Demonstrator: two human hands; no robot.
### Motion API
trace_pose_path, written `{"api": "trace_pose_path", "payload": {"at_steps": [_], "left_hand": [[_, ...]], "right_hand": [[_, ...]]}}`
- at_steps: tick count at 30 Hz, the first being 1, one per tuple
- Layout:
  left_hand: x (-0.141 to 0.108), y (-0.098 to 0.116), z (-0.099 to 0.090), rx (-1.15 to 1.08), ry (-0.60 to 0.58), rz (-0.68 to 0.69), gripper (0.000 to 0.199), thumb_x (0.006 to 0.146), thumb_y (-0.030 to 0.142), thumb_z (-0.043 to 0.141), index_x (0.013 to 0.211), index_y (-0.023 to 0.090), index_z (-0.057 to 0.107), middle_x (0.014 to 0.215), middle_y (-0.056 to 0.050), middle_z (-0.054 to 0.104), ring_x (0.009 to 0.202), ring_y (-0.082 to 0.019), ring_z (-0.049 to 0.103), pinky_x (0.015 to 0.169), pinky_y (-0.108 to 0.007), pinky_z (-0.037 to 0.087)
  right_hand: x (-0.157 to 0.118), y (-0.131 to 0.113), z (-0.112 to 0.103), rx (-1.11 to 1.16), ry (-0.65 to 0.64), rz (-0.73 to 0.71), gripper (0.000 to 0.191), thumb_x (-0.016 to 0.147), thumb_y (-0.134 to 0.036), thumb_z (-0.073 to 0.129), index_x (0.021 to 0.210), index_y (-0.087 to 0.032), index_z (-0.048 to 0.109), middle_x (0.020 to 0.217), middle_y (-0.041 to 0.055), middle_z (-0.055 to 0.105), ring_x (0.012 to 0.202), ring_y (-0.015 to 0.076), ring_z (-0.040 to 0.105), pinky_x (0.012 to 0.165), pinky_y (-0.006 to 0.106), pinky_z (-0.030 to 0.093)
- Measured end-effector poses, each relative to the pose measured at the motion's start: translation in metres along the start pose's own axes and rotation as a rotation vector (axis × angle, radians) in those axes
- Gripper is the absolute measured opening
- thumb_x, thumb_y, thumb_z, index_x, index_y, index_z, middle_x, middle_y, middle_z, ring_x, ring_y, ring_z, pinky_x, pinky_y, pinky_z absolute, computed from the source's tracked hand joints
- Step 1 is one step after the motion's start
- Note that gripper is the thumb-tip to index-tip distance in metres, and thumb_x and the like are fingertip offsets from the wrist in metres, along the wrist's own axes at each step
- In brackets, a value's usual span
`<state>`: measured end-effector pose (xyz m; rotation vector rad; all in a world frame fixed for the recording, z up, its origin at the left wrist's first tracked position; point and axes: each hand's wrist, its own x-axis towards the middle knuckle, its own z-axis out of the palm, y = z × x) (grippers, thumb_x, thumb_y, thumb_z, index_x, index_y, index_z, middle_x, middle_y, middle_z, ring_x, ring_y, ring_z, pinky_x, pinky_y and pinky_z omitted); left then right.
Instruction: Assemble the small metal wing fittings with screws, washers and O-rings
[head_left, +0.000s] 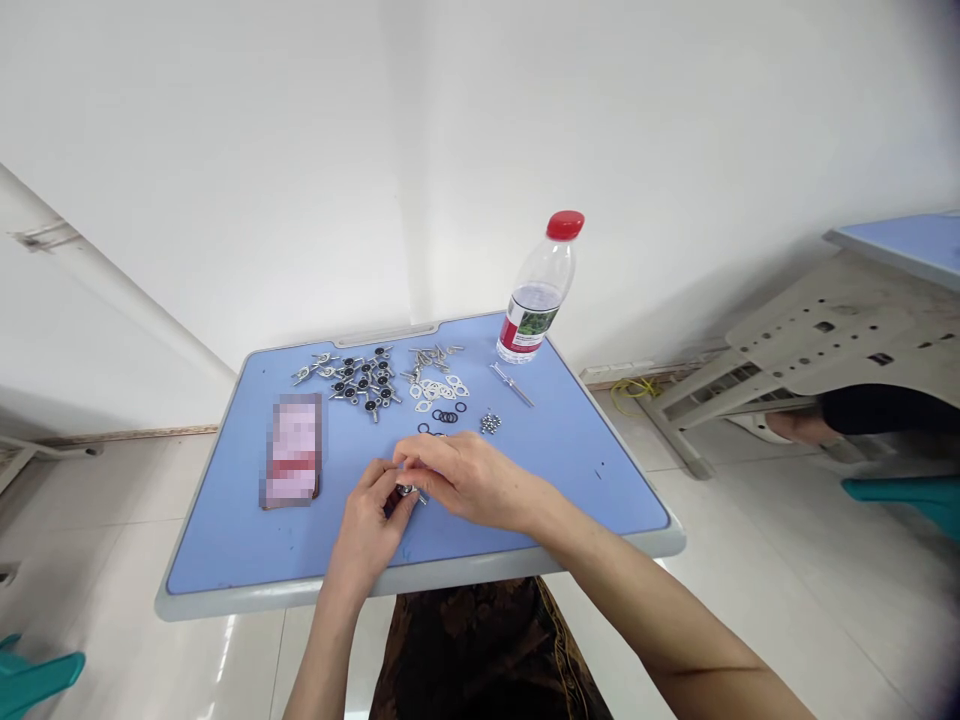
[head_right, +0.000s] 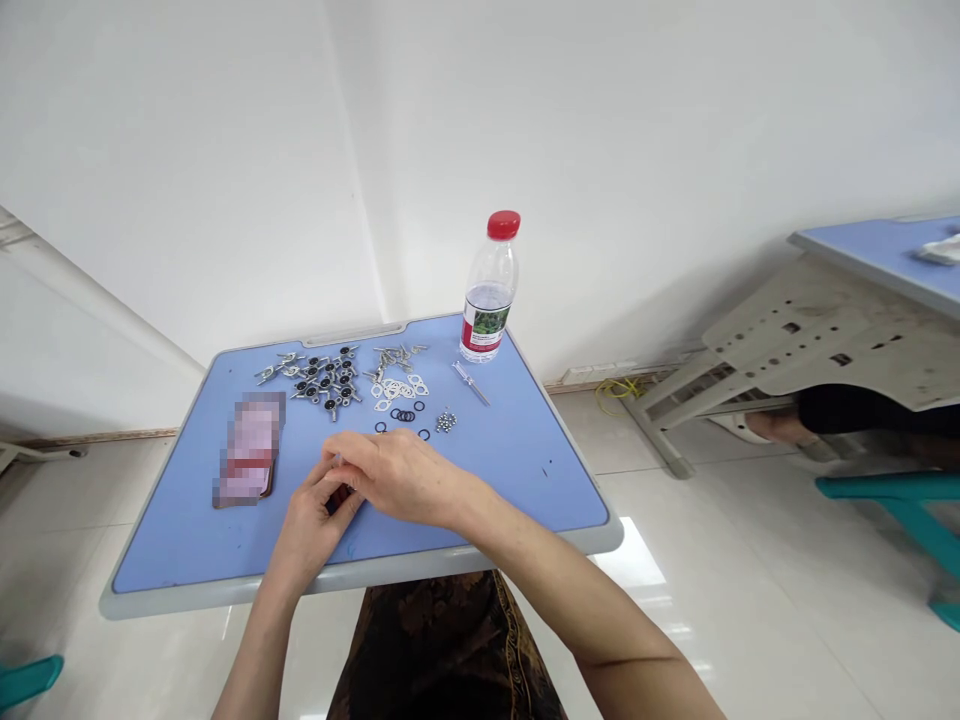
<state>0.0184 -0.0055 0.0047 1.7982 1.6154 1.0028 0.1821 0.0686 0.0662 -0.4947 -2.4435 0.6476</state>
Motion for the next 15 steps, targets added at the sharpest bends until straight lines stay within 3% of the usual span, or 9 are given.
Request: {"api": "trace_pose_path", "payload": {"at_steps": [3,9,15], "left_hand": [[0.0,0.002,-0.001,-0.006,-0.002,0.012,0.013,0.085,0.019,0.055,0.093,0.021,0.065,0.092,-0.002,0.059,0.067,-0.011,0.055,0.064,-0.025,0.048],[-0.001,0.003,-0.003,-0.019,-0.006,0.019,0.017,0.084,0.015,0.056,0.096,0.021,0.065,0.096,-0.003,0.06,0.069,-0.011,0.056,0.067,-0.026,0.049],[-0.001,0.001,-0.003,-0.015,-0.019,0.02,0.016,0.086,0.017,0.054,0.097,0.021,0.066,0.096,-0.004,0.061,0.072,-0.012,0.058,0.068,-0.027,0.051]], "right_hand": [[0.0,-0.001,-0.007,0.031,-0.047,0.044,0.017,0.099,-0.025,0.037,0.11,-0.017,0.047,0.082,0.0036,0.067,0.063,0.0132,0.058,0.059,0.024,0.039],[-0.002,-0.004,-0.023,0.091,-0.176,0.054,0.029,0.097,-0.015,0.035,0.125,-0.017,0.041,0.095,0.0053,0.068,0.072,0.0137,0.06,0.065,0.025,0.043],[-0.001,-0.001,-0.019,0.055,-0.107,-0.003,0.014,0.097,-0.019,0.041,0.105,-0.019,0.053,0.085,0.0023,0.065,0.065,0.0113,0.053,0.06,0.022,0.037]]}}
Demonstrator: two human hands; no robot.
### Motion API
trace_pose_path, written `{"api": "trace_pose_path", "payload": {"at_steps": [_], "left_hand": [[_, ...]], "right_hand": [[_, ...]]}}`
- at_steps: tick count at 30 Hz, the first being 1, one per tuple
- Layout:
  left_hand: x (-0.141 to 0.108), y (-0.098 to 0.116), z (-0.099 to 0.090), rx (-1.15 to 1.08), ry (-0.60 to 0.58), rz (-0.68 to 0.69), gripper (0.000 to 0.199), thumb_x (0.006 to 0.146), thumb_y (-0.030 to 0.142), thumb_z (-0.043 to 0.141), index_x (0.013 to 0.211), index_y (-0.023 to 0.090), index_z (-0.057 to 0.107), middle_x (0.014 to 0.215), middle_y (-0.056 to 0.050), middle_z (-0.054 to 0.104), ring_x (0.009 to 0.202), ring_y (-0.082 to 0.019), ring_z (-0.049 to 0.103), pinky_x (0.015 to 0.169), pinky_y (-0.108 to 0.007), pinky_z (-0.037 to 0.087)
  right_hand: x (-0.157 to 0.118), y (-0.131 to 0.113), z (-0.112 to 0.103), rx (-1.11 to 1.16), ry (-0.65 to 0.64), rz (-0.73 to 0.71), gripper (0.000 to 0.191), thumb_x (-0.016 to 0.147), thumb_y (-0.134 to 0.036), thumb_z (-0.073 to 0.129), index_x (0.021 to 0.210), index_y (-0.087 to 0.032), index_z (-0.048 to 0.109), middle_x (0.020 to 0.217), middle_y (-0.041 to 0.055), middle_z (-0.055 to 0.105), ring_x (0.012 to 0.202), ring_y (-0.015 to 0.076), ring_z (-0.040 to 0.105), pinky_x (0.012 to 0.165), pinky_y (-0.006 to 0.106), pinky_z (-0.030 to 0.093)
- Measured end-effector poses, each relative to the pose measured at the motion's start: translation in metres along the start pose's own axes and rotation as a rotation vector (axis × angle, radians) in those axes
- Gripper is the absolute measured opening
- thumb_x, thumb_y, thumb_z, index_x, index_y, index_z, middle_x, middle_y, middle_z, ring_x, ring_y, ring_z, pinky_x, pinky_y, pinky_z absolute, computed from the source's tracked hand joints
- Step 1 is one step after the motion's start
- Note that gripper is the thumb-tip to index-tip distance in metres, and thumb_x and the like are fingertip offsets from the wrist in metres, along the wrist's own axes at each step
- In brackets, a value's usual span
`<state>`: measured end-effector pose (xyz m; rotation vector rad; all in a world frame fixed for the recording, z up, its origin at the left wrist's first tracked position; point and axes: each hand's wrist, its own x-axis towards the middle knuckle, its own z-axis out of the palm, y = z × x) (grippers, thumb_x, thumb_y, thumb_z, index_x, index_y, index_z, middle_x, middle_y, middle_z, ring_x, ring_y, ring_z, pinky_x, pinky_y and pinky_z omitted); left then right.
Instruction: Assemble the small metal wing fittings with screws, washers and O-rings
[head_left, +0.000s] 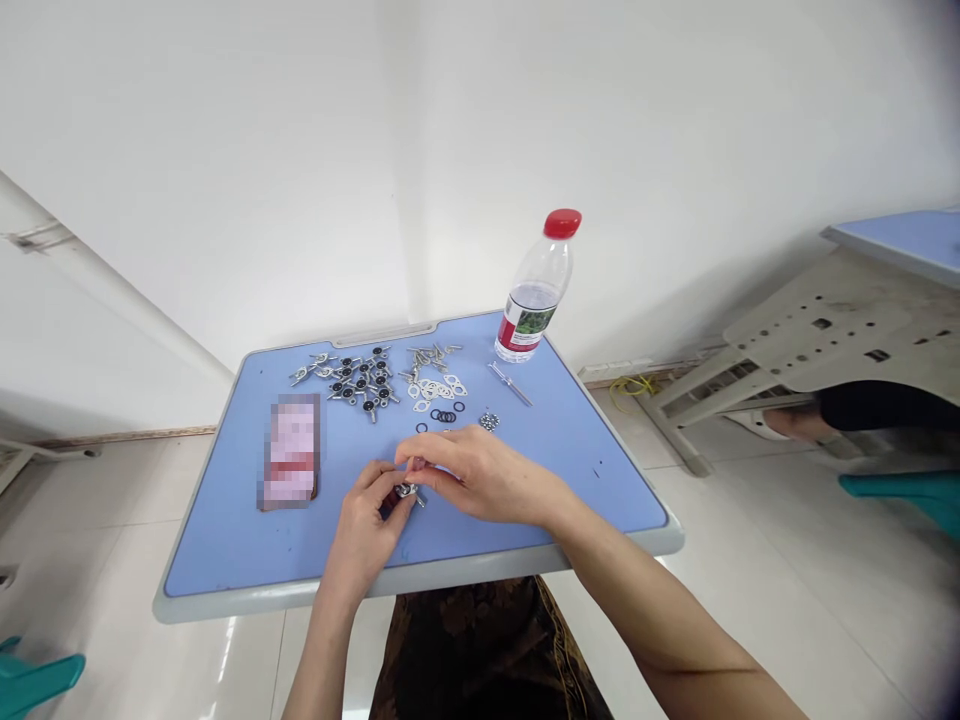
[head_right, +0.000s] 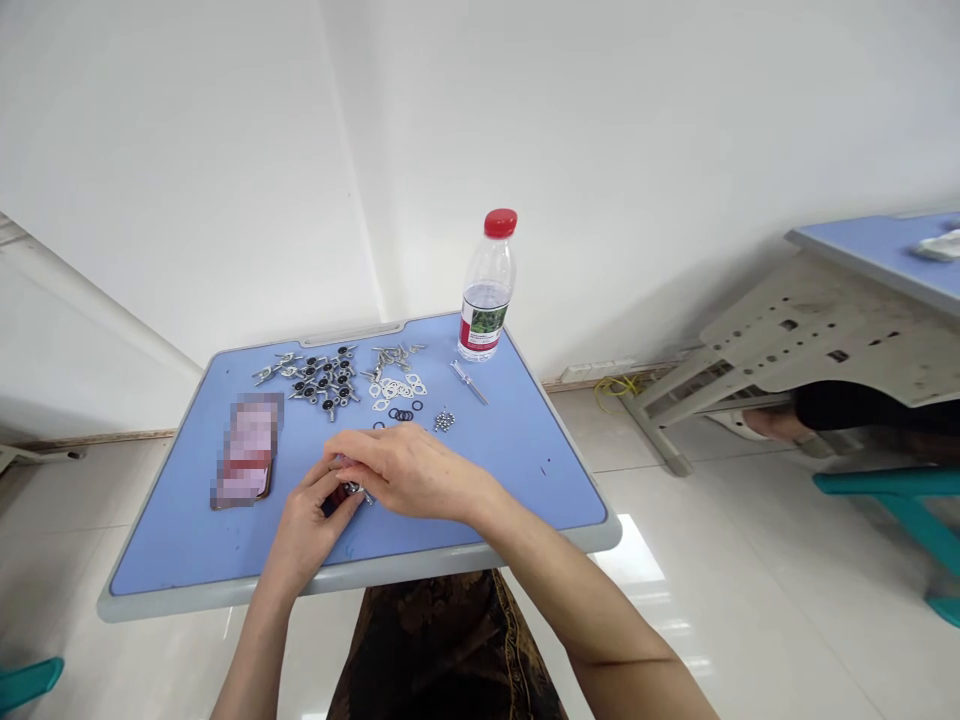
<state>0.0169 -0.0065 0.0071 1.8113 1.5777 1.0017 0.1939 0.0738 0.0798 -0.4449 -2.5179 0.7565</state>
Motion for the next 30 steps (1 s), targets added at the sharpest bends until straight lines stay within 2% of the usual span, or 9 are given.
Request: {"api": "trace_pose_path", "payload": {"at_steps": [6,9,11,14,16,19,22,25,30], "left_hand": [[0.0,-0.002,0.001,0.026,0.02,0.0,0.012,0.087,0.019,0.055,0.091,0.021,0.066,0.093,-0.003,0.06,0.071,-0.012,0.056,0.066,-0.026,0.049],[0.0,-0.002,0.001,0.038,0.017,-0.012,0.011,0.088,0.02,0.055,0.089,0.02,0.066,0.093,-0.003,0.059,0.072,-0.013,0.056,0.066,-0.025,0.048],[0.0,-0.001,0.001,0.038,0.005,-0.015,0.011,0.088,0.021,0.054,0.088,0.02,0.065,0.093,-0.003,0.059,0.072,-0.013,0.056,0.065,-0.025,0.048],[0.0,-0.001,0.001,0.032,0.006,-0.006,0.011,0.088,0.021,0.054,0.09,0.02,0.064,0.091,-0.002,0.058,0.069,-0.012,0.055,0.066,-0.025,0.047],[0.0,0.0,0.001,0.028,0.012,-0.003,0.01,0.088,0.02,0.054,0.09,0.02,0.064,0.091,-0.002,0.057,0.069,-0.011,0.054,0.066,-0.025,0.048],[0.0,0.0,0.001,0.017,0.012,-0.006,0.012,0.087,0.018,0.055,0.093,0.021,0.065,0.092,-0.002,0.058,0.069,-0.011,0.055,0.066,-0.025,0.048],[0.0,-0.001,0.002,0.01,0.009,-0.005,0.014,0.087,0.017,0.055,0.096,0.021,0.064,0.096,-0.003,0.059,0.07,-0.011,0.057,0.069,-0.026,0.049],[0.0,-0.002,0.002,0.019,0.015,0.0,0.013,0.087,0.017,0.055,0.095,0.021,0.064,0.098,-0.003,0.06,0.07,-0.011,0.057,0.069,-0.026,0.049],[0.0,-0.001,0.003,0.018,0.02,-0.005,0.013,0.086,0.015,0.054,0.095,0.02,0.063,0.097,-0.003,0.059,0.07,-0.011,0.056,0.07,-0.026,0.049]], "right_hand": [[0.002,0.002,0.013,-0.152,0.17,0.04,0.021,0.095,-0.029,0.048,0.076,-0.019,0.051,0.061,-0.0039,0.051,0.05,0.0085,0.037,0.05,0.022,0.025],[0.002,0.003,0.02,-0.18,0.231,0.04,0.025,0.094,-0.031,0.049,0.072,-0.018,0.049,0.064,-0.0022,0.053,0.051,0.0086,0.039,0.049,0.023,0.024],[0.002,0.004,0.022,-0.131,0.221,0.021,0.022,0.095,-0.031,0.049,0.077,-0.018,0.05,0.07,0.0001,0.058,0.056,0.0094,0.045,0.051,0.022,0.029],[0.003,0.004,0.023,-0.052,0.212,0.013,0.011,0.097,-0.024,0.045,0.099,-0.017,0.053,0.076,0.0007,0.062,0.063,0.011,0.054,0.057,0.022,0.037],[0.002,0.003,0.02,-0.05,0.187,-0.011,0.017,0.098,-0.022,0.041,0.111,-0.018,0.051,0.083,0.002,0.065,0.069,0.0125,0.057,0.061,0.024,0.04],[0.001,0.001,0.01,-0.019,0.068,-0.044,0.024,0.098,-0.018,0.036,0.118,-0.017,0.049,0.096,0.0061,0.065,0.078,0.0143,0.059,0.069,0.027,0.044],[-0.001,0.0,-0.002,0.046,-0.011,0.025,0.031,0.096,-0.012,0.033,0.126,-0.016,0.043,0.096,0.0065,0.065,0.079,0.0143,0.059,0.071,0.028,0.046],[-0.002,0.002,-0.006,0.018,0.041,0.038,0.029,0.096,-0.011,0.037,0.123,-0.017,0.046,0.091,0.0049,0.067,0.078,0.0144,0.061,0.071,0.027,0.045],[-0.002,0.005,0.001,-0.191,0.142,-0.032,0.017,0.095,-0.013,0.043,0.108,-0.017,0.053,0.088,0.0045,0.066,0.074,0.0142,0.058,0.065,0.025,0.039]]}}
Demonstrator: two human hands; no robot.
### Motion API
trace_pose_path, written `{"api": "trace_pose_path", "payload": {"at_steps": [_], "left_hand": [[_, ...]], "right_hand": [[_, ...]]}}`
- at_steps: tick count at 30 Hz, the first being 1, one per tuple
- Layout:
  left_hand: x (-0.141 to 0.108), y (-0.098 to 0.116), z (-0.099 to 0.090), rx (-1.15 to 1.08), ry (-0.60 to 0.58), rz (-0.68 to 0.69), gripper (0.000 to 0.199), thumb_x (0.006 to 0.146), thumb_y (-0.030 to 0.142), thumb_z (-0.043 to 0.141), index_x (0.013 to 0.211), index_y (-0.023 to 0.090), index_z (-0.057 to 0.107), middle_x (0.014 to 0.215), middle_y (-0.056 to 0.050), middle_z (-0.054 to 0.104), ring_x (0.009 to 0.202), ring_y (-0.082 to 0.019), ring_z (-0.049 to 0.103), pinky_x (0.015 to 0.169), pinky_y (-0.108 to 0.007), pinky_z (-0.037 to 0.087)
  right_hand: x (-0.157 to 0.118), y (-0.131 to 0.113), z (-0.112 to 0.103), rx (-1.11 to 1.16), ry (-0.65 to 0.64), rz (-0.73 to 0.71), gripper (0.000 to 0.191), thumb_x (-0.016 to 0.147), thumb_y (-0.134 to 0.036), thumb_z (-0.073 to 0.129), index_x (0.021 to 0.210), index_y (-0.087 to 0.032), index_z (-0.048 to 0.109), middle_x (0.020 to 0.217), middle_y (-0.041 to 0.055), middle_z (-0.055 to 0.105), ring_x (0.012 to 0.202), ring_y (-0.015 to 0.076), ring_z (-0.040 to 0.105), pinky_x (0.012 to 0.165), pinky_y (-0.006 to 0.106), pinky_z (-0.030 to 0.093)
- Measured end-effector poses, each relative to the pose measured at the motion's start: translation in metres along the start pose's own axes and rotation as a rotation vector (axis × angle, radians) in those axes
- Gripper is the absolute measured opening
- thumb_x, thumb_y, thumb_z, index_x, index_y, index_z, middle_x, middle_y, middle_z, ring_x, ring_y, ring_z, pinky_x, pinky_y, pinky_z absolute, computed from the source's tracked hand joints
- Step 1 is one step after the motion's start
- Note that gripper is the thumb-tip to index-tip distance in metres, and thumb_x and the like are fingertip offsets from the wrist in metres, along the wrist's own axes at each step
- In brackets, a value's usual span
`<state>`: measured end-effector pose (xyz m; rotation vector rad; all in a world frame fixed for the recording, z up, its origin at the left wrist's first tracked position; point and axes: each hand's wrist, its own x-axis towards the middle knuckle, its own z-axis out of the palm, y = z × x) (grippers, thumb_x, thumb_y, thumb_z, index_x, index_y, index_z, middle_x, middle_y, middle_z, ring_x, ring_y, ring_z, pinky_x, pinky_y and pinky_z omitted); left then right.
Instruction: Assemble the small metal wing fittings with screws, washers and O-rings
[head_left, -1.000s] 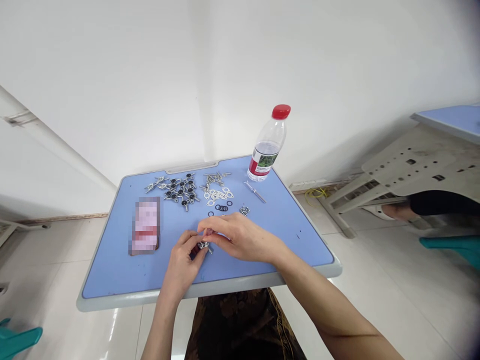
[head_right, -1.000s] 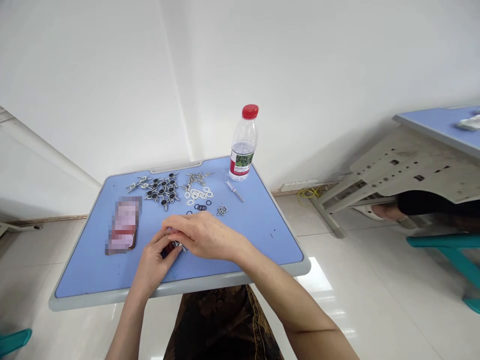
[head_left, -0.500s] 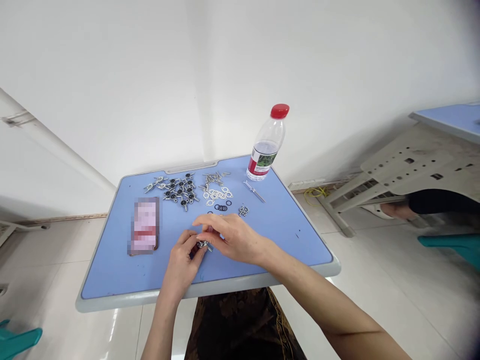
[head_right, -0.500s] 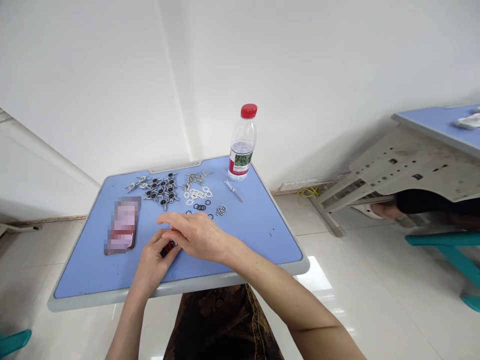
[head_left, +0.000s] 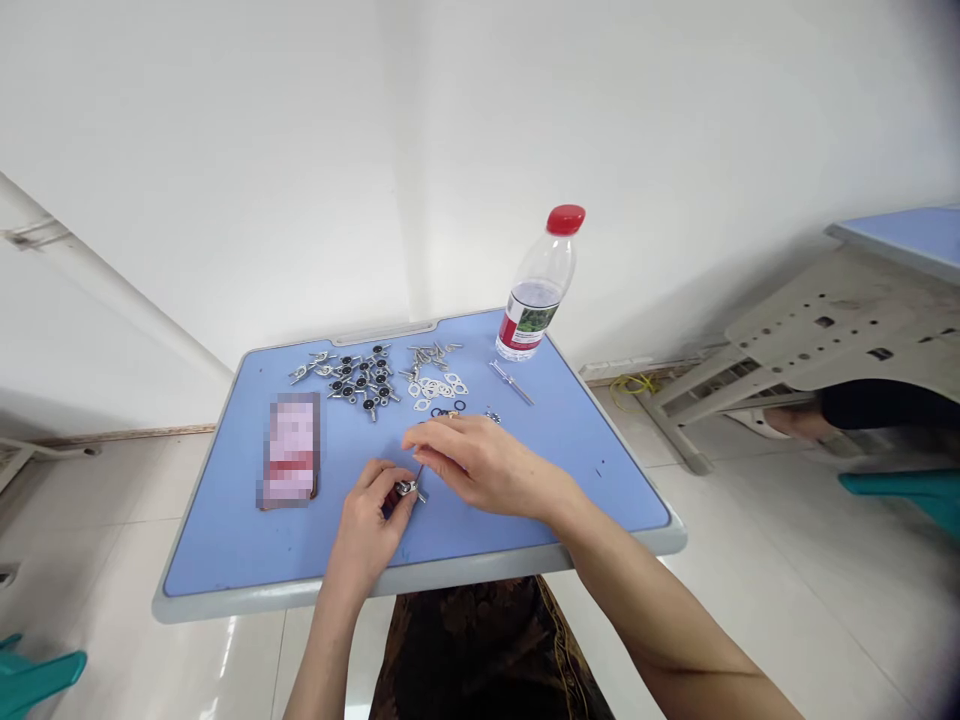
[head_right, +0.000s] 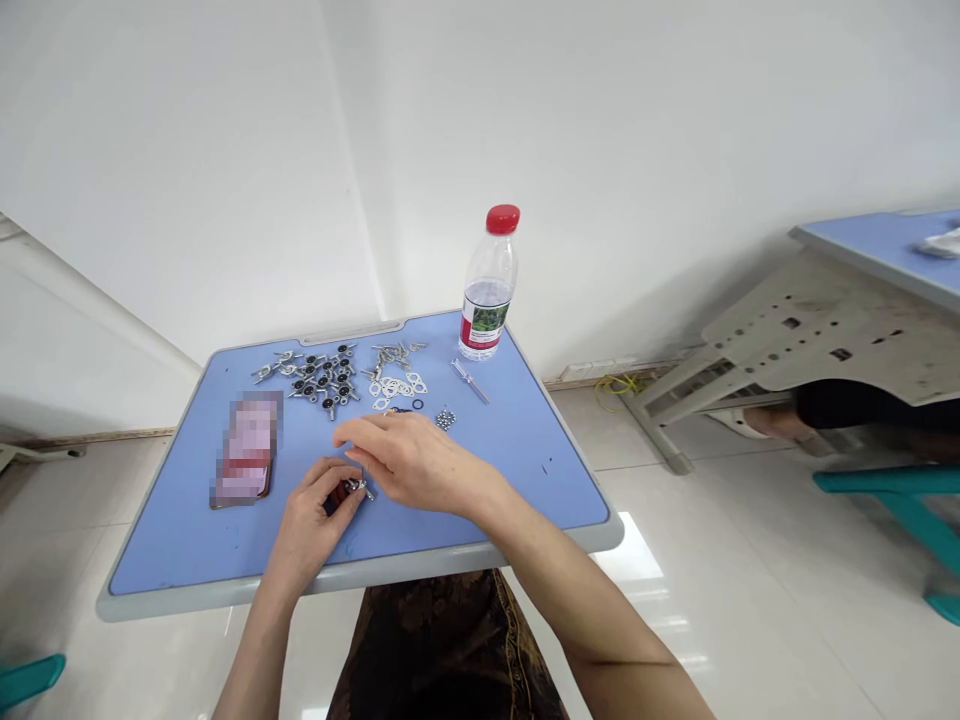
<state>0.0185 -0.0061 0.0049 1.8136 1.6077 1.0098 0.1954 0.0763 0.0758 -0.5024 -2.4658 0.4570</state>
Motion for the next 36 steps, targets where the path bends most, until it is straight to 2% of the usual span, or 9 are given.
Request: {"api": "trace_pose_path", "payload": {"at_steps": [4,8,15,20,24,28,30,33,36], "left_hand": [[0.001,0.003,-0.001,0.014,-0.009,-0.009,0.014,0.086,0.014,0.055,0.094,0.021,0.064,0.094,-0.002,0.058,0.07,-0.011,0.054,0.068,-0.025,0.048],[0.001,0.002,-0.001,0.02,-0.008,0.005,0.013,0.086,0.015,0.055,0.093,0.021,0.064,0.092,-0.002,0.058,0.069,-0.011,0.054,0.067,-0.025,0.048],[0.0,0.004,-0.003,0.038,-0.016,-0.022,0.014,0.089,0.022,0.053,0.095,0.021,0.066,0.095,-0.004,0.059,0.075,-0.014,0.056,0.067,-0.027,0.048],[0.0,0.002,-0.003,0.032,-0.013,0.006,0.014,0.088,0.019,0.054,0.095,0.021,0.065,0.091,-0.002,0.057,0.072,-0.013,0.055,0.068,-0.026,0.047],[0.0,-0.001,-0.002,0.016,-0.022,0.012,0.013,0.088,0.017,0.054,0.095,0.02,0.065,0.095,-0.003,0.058,0.072,-0.012,0.055,0.069,-0.026,0.048],[0.0,-0.001,-0.002,0.004,-0.014,0.007,0.013,0.088,0.017,0.054,0.096,0.02,0.064,0.099,-0.004,0.059,0.072,-0.012,0.056,0.071,-0.027,0.048],[0.0,-0.001,-0.002,0.011,-0.01,0.01,0.014,0.088,0.017,0.054,0.097,0.021,0.064,0.097,-0.003,0.059,0.072,-0.012,0.056,0.07,-0.027,0.048],[0.0,0.0,-0.002,0.024,-0.011,0.012,0.016,0.088,0.016,0.054,0.098,0.022,0.064,0.094,-0.002,0.058,0.071,-0.011,0.054,0.069,-0.025,0.048],[0.001,0.001,-0.002,0.029,-0.007,0.019,0.016,0.087,0.015,0.054,0.098,0.022,0.064,0.094,-0.001,0.058,0.071,-0.011,0.054,0.069,-0.025,0.048]], "right_hand": [[0.001,-0.004,0.008,-0.121,0.028,-0.075,0.014,0.097,-0.017,0.039,0.096,-0.016,0.053,0.075,0.0017,0.061,0.063,0.0122,0.049,0.058,0.024,0.033],[0.002,-0.007,0.013,-0.201,0.069,-0.043,0.018,0.097,-0.015,0.036,0.087,-0.017,0.052,0.065,-0.0013,0.053,0.056,0.0112,0.041,0.054,0.024,0.028],[0.003,-0.012,0.016,-0.189,0.008,-0.037,0.023,0.096,-0.014,0.033,0.087,-0.016,0.054,0.067,0.0002,0.057,0.057,0.0114,0.045,0.053,0.024,0.029],[0.002,-0.007,0.014,-0.104,0.046,0.028,0.016,0.098,-0.022,0.039,0.106,-0.016,0.052,0.083,0.0038,0.065,0.065,0.0128,0.056,0.054,0.024,0.035],[0.001,-0.006,0.001,0.059,-0.05,0.051,0.03,0.093,-0.012,0.039,0.122,-0.014,0.044,0.109,0.0124,0.062,0.083,0.0163,0.06,0.063,0.027,0.046],[0.001,-0.007,-0.003,0.133,-0.082,0.027,0.044,0.092,-0.006,0.035,0.135,-0.015,0.037,0.105,0.0094,0.065,0.09,0.0163,0.061,0.074,0.03,0.049],[0.002,-0.006,0.002,0.106,-0.033,0.006,0.036,0.096,-0.01,0.037,0.131,-0.016,0.043,0.101,0.0078,0.067,0.087,0.0152,0.062,0.073,0.028,0.047],[0.003,-0.002,0.013,0.003,0.077,-0.005,0.021,0.099,-0.022,0.041,0.114,-0.016,0.055,0.085,0.0048,0.067,0.071,0.0137,0.06,0.061,0.025,0.043],[0.005,0.0,0.017,-0.036,0.103,-0.006,0.02,0.099,-0.029,0.043,0.106,-0.016,0.056,0.081,0.0046,0.066,0.069,0.014,0.058,0.06,0.025,0.042]]}}
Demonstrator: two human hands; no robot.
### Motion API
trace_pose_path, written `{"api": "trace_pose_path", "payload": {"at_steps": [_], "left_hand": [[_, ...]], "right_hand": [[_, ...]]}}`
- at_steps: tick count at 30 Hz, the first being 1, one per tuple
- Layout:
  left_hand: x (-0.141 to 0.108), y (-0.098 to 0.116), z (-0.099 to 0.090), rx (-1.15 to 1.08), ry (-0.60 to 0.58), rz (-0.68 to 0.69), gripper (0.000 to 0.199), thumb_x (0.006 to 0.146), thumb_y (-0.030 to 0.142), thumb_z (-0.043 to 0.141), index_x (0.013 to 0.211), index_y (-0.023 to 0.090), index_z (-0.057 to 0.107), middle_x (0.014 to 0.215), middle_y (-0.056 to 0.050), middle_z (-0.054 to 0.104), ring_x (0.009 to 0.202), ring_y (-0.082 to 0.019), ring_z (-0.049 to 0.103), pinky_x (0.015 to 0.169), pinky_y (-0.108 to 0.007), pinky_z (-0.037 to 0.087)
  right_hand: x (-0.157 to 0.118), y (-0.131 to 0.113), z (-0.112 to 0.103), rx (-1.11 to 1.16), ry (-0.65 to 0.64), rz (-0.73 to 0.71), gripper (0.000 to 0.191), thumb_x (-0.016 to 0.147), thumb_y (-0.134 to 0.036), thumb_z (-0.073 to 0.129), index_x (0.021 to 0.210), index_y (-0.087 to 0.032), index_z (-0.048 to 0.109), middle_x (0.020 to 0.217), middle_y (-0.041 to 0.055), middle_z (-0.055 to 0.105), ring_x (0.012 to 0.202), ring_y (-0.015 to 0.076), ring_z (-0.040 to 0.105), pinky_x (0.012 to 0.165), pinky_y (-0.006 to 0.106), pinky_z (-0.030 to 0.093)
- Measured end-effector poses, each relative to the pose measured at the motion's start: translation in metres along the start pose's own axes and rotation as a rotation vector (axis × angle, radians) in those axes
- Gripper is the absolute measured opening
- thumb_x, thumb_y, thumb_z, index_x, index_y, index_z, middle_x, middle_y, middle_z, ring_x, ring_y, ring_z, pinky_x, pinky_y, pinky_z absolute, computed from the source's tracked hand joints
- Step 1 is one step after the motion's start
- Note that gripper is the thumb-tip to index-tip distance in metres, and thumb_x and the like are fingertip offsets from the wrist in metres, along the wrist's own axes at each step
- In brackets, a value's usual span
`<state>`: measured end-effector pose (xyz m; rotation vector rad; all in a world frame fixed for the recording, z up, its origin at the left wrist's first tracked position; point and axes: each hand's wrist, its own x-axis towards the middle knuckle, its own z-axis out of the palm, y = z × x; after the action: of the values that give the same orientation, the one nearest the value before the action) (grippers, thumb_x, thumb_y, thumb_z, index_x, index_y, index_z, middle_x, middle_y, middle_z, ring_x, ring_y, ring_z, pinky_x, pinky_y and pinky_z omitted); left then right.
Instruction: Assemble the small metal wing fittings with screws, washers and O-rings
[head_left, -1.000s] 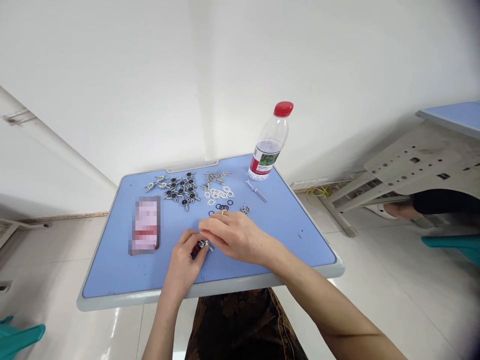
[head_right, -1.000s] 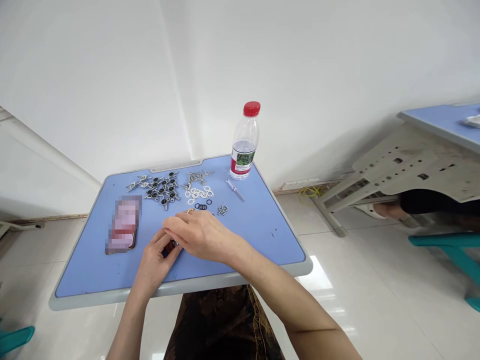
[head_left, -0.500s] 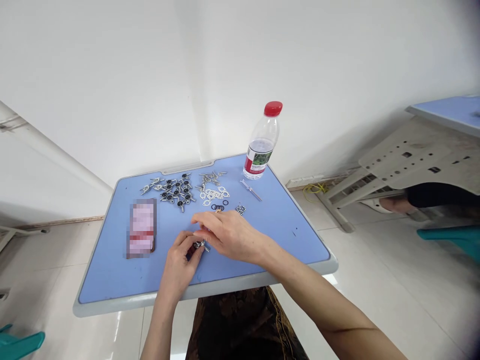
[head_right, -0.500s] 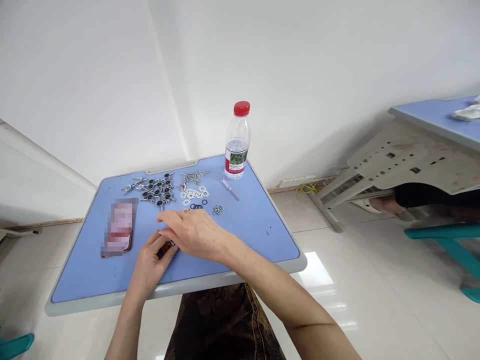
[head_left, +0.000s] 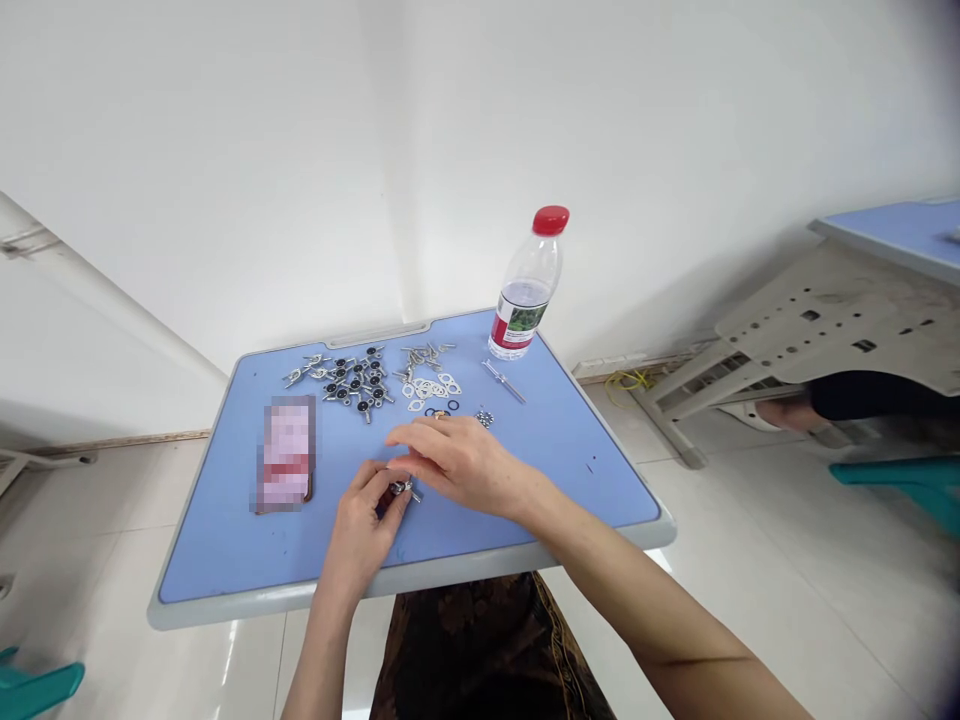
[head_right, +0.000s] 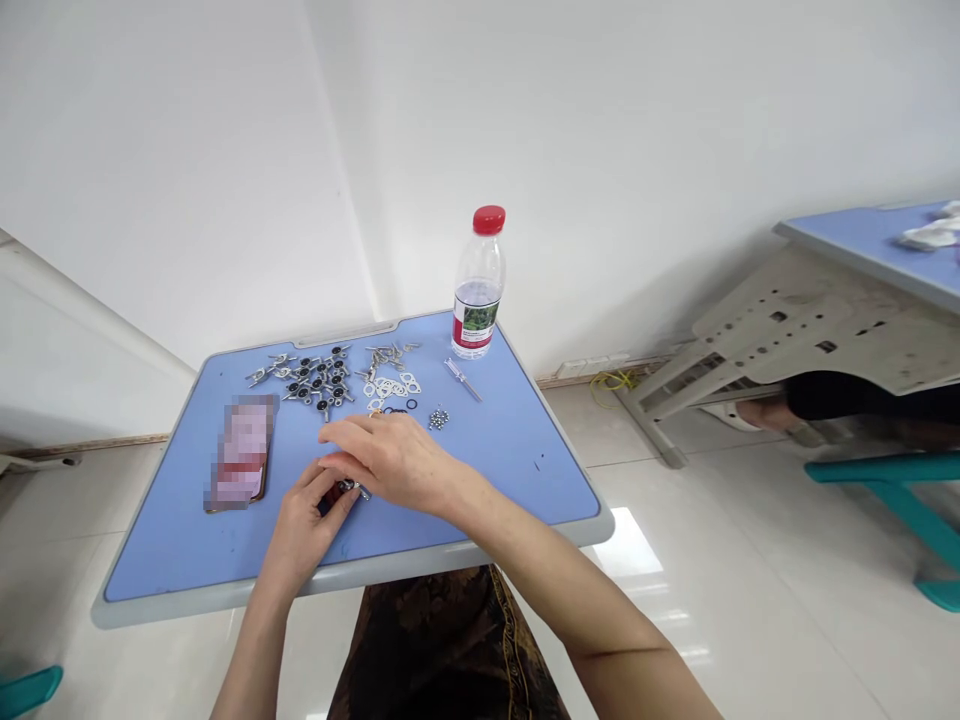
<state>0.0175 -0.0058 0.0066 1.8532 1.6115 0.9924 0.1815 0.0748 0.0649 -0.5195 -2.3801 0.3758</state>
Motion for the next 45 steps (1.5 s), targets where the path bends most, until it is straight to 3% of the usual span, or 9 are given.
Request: {"api": "trace_pose_path", "payload": {"at_steps": [6,11,16,22,28,34,45], "left_hand": [[0.0,0.001,0.0,0.001,0.002,0.003,0.013,0.087,0.016,0.053,0.093,0.021,0.064,0.092,-0.002,0.058,0.07,-0.012,0.055,0.068,-0.026,0.049],[-0.001,0.002,0.0,0.026,0.007,0.01,0.016,0.086,0.015,0.053,0.096,0.022,0.064,0.092,-0.002,0.058,0.07,-0.012,0.055,0.067,-0.026,0.049],[-0.002,0.001,0.0,-0.012,0.0,0.017,0.016,0.085,0.015,0.054,0.096,0.022,0.064,0.099,-0.003,0.06,0.07,-0.011,0.056,0.07,-0.027,0.05],[-0.002,-0.001,-0.002,-0.023,-0.022,0.009,0.018,0.085,0.014,0.055,0.098,0.022,0.065,0.098,-0.003,0.061,0.07,-0.011,0.058,0.071,-0.027,0.051],[-0.002,-0.002,-0.004,-0.023,-0.048,0.006,0.016,0.086,0.016,0.055,0.098,0.021,0.065,0.099,-0.004,0.06,0.07,-0.011,0.058,0.071,-0.027,0.052],[-0.001,-0.005,-0.007,-0.023,-0.072,0.005,0.016,0.089,0.02,0.053,0.099,0.022,0.065,0.1,-0.005,0.061,0.075,-0.013,0.059,0.074,-0.029,0.052],[-0.003,-0.007,-0.005,-0.02,-0.059,0.007,0.016,0.088,0.02,0.055,0.1,0.023,0.065,0.1,-0.004,0.059,0.072,-0.012,0.057,0.073,-0.029,0.052]], "right_hand": [[0.002,-0.004,-0.008,0.131,-0.145,-0.005,0.031,0.095,-0.012,0.036,0.125,-0.014,0.044,0.102,0.0091,0.067,0.084,0.0158,0.061,0.074,0.029,0.047],[0.0,0.001,0.005,0.081,0.014,0.003,0.015,0.096,-0.021,0.047,0.108,-0.017,0.054,0.087,0.0045,0.069,0.072,0.0137,0.061,0.066,0.025,0.044],[-0.003,0.008,0.017,0.006,0.098,0.061,0.013,0.096,-0.028,0.049,0.103,-0.019,0.053,0.074,0.0006,0.065,0.062,0.0123,0.058,0.059,0.023,0.041],[-0.002,0.004,0.009,0.065,0.055,0.163,0.021,0.092,-0.024,0.052,0.112,-0.017,0.049,0.082,0.0016,0.066,0.062,0.0113,0.056,0.056,0.022,0.04],[0.001,0.001,-0.005,0.166,-0.054,0.077,0.042,0.09,-0.008,0.037,0.132,-0.015,0.038,0.097,0.0072,0.064,0.071,0.0127,0.057,0.062,0.026,0.046],[0.001,0.003,-0.001,0.15,-0.001,0.106,0.034,0.094,-0.011,0.04,0.127,-0.014,0.045,0.094,0.0077,0.066,0.079,0.0165,0.06,0.071,0.031,0.049],[0.002,0.009,0.009,0.124,0.063,0.204,0.024,0.094,-0.025,0.051,0.116,-0.016,0.051,0.078,0.0015,0.064,0.067,0.0129,0.058,0.064,0.024,0.045]]}}
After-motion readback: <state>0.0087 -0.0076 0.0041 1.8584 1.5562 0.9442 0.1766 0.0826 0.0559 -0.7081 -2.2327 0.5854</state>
